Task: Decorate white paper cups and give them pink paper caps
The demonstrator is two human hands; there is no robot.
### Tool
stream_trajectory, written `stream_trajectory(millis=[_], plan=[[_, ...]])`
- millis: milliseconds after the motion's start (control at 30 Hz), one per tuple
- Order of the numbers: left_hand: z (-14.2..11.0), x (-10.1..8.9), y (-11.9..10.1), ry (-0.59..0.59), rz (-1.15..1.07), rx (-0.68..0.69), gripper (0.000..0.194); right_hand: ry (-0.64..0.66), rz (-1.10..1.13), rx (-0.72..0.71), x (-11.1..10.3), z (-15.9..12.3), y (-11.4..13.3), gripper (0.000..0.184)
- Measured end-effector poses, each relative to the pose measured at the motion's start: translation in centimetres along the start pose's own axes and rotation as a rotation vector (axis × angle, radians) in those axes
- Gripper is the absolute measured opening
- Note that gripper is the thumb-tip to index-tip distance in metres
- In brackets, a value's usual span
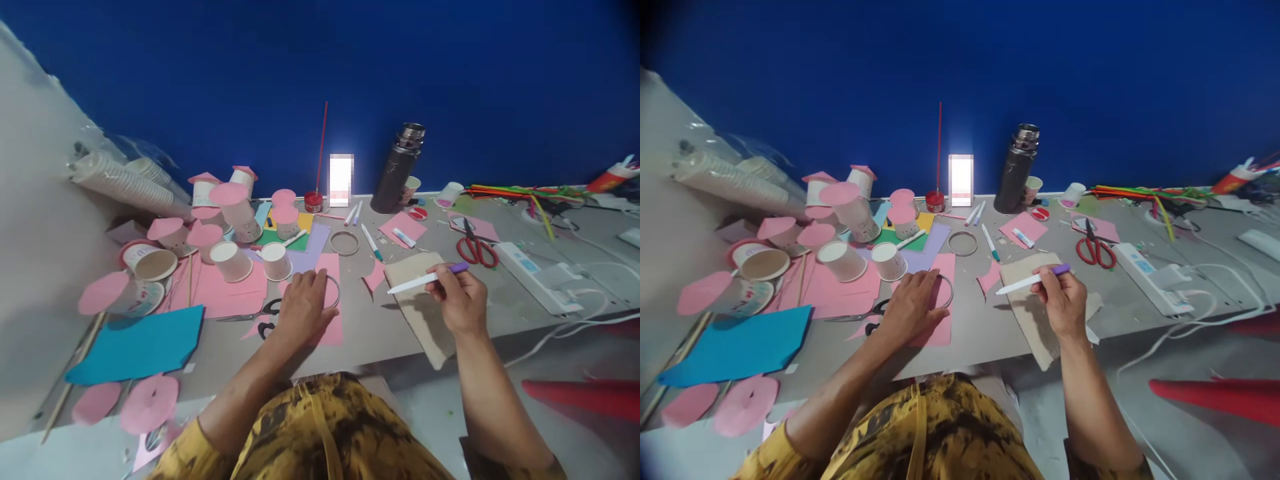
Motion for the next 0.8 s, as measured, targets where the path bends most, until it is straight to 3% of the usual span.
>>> stream_trajectory(millis=[100, 167, 267, 400, 467, 633, 700, 800], plan=[[0.0, -0.4, 0.9, -0.028, -0.122, -0.005, 0.081, -0.012, 0.035, -0.024, 0.1, 0.0, 0.0, 0.039], [-1.0, -1.8, 1.5, -0.107, -0.258, 0.038, 0.086, -0.01, 0.032, -0.044, 0.2, 0.2, 0.3, 0.036], [-4.8, -5.4, 3.7, -0.346, -0.398, 0.041, 0.085, 0.015, -0.042, -0.073, 0.4, 0.5, 1.2, 0.034], [-10.2, -8.1, 8.5, -0.534, -0.193, -0.127, 0.088, 0.163, -0.286, -0.084, 2.7, 1.4, 2.4, 0.036], [-11.7, -7.8, 10.7, -0.53, -0.041, -0.187, 0.087, 0.299, -0.427, -0.096, 5.1, 2.1, 2.6, 0.036], [-12.0, -4.8, 14.6, -0.25, 0.176, -0.322, 0.071, 0.572, -0.834, -0.148, 12.1, 4.6, 1.5, 0.036], [-12.1, -4.5, 14.6, -0.219, 0.2, -0.309, 0.064, 0.617, -0.947, -0.159, 14.0, 5.6, 1.0, 0.037], [-12.7, -4.9, 12.8, -0.307, 0.125, -0.187, 0.048, 0.625, -1.033, -0.183, 15.2, 5.8, 1.1, 0.034]])
Point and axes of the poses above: each hand's wrist, its own z-axis towards the middle knuckle, its own x-axis out of the palm, y = z × x, the point moved 8 cm from there along z, towards the middle knuckle, and after that the axes turned 14 degrees about y, right-handed, at the moved point
